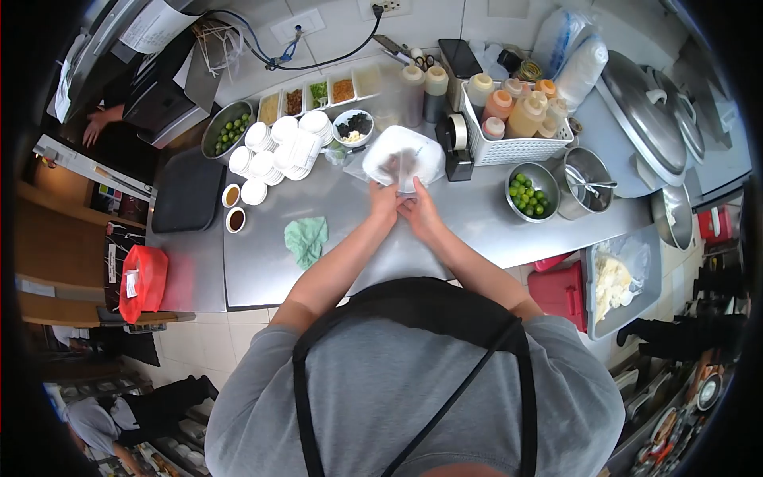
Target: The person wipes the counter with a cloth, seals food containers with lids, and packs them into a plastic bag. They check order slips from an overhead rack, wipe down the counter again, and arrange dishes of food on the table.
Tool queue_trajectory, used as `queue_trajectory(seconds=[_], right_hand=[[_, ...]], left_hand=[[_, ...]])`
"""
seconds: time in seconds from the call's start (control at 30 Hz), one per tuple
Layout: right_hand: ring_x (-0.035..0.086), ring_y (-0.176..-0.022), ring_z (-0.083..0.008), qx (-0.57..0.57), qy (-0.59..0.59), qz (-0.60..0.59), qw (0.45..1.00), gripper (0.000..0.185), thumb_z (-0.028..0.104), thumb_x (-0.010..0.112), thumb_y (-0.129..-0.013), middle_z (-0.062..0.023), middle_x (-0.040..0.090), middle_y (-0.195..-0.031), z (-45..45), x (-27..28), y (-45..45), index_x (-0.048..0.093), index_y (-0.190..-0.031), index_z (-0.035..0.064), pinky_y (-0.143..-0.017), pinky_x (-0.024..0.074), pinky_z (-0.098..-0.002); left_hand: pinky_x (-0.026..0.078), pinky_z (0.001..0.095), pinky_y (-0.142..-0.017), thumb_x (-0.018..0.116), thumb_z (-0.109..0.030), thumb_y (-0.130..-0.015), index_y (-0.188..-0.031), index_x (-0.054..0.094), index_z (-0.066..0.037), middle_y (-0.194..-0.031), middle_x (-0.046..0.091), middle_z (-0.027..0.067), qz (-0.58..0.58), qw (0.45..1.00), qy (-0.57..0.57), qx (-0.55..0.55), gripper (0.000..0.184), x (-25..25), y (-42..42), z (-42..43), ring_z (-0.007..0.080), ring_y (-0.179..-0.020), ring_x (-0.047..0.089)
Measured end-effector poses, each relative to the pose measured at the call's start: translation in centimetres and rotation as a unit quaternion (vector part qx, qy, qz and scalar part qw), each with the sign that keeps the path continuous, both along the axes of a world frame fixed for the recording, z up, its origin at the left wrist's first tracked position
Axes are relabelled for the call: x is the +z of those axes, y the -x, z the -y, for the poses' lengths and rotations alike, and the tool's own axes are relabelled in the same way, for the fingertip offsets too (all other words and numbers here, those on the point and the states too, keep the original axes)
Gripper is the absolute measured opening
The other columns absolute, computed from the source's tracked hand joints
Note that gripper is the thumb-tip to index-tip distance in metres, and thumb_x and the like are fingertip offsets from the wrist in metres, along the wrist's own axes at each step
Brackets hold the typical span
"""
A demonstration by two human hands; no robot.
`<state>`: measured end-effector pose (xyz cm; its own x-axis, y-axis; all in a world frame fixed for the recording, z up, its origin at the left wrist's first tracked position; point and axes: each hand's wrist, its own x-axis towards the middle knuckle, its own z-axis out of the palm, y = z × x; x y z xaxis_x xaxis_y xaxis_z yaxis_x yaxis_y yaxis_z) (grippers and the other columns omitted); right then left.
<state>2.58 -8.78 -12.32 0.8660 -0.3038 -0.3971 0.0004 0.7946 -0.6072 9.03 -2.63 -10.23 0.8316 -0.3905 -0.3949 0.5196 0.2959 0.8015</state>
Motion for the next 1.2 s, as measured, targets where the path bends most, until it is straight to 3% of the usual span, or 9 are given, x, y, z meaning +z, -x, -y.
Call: queue_trajectory(seconds=[0.23, 0.4, 0.63, 0.7, 0.8, 0.9, 0.97, 1.07, 1.2], right_hand=[[0.053, -0.093, -0.0302, -0.044, -0.011, -0.058, 0.997, 0.037, 0.025, 0.036, -0.088, -0.0166, 0.05, -0.106, 4.6, -1.9, -3.5, 0.036, -0.115, 0.0001, -0.075, 0.0479, -0.0399], [0.052, -0.096, -0.0295, -0.056, 0.035, -0.157, 0.985, 0.035, 0.021, 0.036, -0.088, -0.0137, 0.046, -0.114, 7.1, -1.7, -5.4, 0.038, -0.118, 0.0028, -0.076, 0.0504, -0.0417], [0.053, -0.093, -0.0319, 0.058, 0.083, -0.113, 0.988, 0.031, 0.011, 0.041, -0.086, -0.0167, 0.045, -0.112, 11.4, -2.9, -4.7, 0.038, -0.114, -0.003, -0.074, 0.0513, -0.0453], [0.055, -0.088, -0.0293, 0.062, 0.111, -0.111, 0.986, 0.033, 0.017, 0.044, -0.084, -0.0163, 0.051, -0.103, 12.3, -4.4, -5.3, 0.041, -0.111, -0.001, -0.069, 0.0527, -0.0413], [0.054, -0.085, -0.0217, -0.12, 0.076, -0.116, 0.983, 0.04, 0.027, 0.052, -0.082, -0.0099, 0.053, -0.103, 8.8, -3.0, -4.7, 0.043, -0.113, 0.0035, -0.068, 0.0494, -0.03], [0.044, -0.105, -0.0194, -0.197, 0.077, -0.039, 0.977, 0.067, 0.052, 0.049, -0.079, -0.0093, 0.037, -0.124, 5.3, -2.1, -2.8, 0.032, -0.125, 0.0062, -0.089, 0.0386, -0.0274], [0.043, -0.107, -0.0204, -0.205, -0.027, -0.099, 0.973, 0.077, 0.05, 0.052, -0.077, -0.0123, 0.023, -0.13, 3.3, -2.2, -2.1, 0.017, -0.131, 0.0079, -0.09, 0.0383, -0.0304], [0.044, -0.106, -0.0207, -0.097, 0.002, -0.139, 0.985, 0.072, 0.048, 0.053, -0.078, -0.0128, 0.03, -0.126, -1.7, -1.5, -0.9, 0.023, -0.129, 0.0068, -0.087, 0.0399, -0.0325], [0.046, -0.101, -0.0216, 0.265, 0.234, -0.021, 0.935, 0.046, 0.036, 0.052, -0.082, -0.0121, 0.044, -0.114, -8.7, 1.8, -1.3, 0.044, -0.114, 0.0042, -0.081, 0.0414, -0.0339]], left_hand=[[0.047, 0.0366, -0.079, 0.05, -0.015, -0.085, -0.116, 0.037, 0.001, -0.106, 0.05, 0.0116, -0.044, 0.981, -0.055, -0.183, 0.037, -2.8, -3.9, -1.7, 0.0257, -0.095, 0.054], [0.046, 0.0357, -0.081, 0.052, -0.019, -0.084, -0.112, 0.044, -0.001, -0.102, 0.053, 0.0102, -0.026, 0.979, -0.107, -0.173, 0.034, -0.5, -3.0, -9.3, 0.0227, -0.093, 0.055], [0.047, 0.0324, -0.077, 0.054, -0.022, -0.083, -0.109, 0.048, -0.003, -0.101, 0.053, 0.009, -0.067, 0.992, -0.096, -0.044, 0.033, -0.7, 1.2, -22.4, 0.0198, -0.089, 0.055], [0.047, 0.0319, -0.077, 0.055, -0.023, -0.083, -0.107, 0.05, -0.004, -0.1, 0.054, 0.0081, -0.073, 0.993, -0.097, -0.002, 0.031, -0.7, 3.0, -24.6, 0.0195, -0.088, 0.056], [0.047, 0.0307, -0.077, 0.056, -0.023, -0.082, -0.105, 0.051, -0.004, -0.099, 0.055, 0.0079, -0.06, 0.994, -0.085, 0.034, 0.031, -0.2, 5.6, -26.4, 0.0182, -0.086, 0.056], [0.047, 0.0288, -0.075, 0.058, -0.026, -0.081, -0.105, 0.051, -0.004, -0.097, 0.057, 0.0069, -0.047, 0.993, -0.092, 0.06, 0.033, -0.4, 8.2, -27.6, 0.015, -0.085, 0.056], [0.047, 0.0283, -0.074, 0.057, -0.027, -0.081, -0.105, 0.052, -0.005, -0.096, 0.058, 0.0057, -0.039, 0.99, -0.113, 0.073, 0.033, -0.5, 10.2, -28.4, 0.0134, -0.084, 0.056], [0.047, 0.0282, -0.072, 0.056, -0.026, -0.082, -0.104, 0.054, -0.005, -0.095, 0.058, 0.0055, -0.027, 0.983, -0.129, 0.124, 0.03, -1.5, 13.6, -29.7, 0.0136, -0.084, 0.056], [0.048, 0.0275, -0.07, 0.056, -0.023, -0.083, -0.103, 0.054, -0.004, -0.094, 0.058, 0.0061, -0.048, 0.967, -0.141, 0.205, 0.028, -1.0, 18.2, -30.9, 0.0142, -0.084, 0.056]])
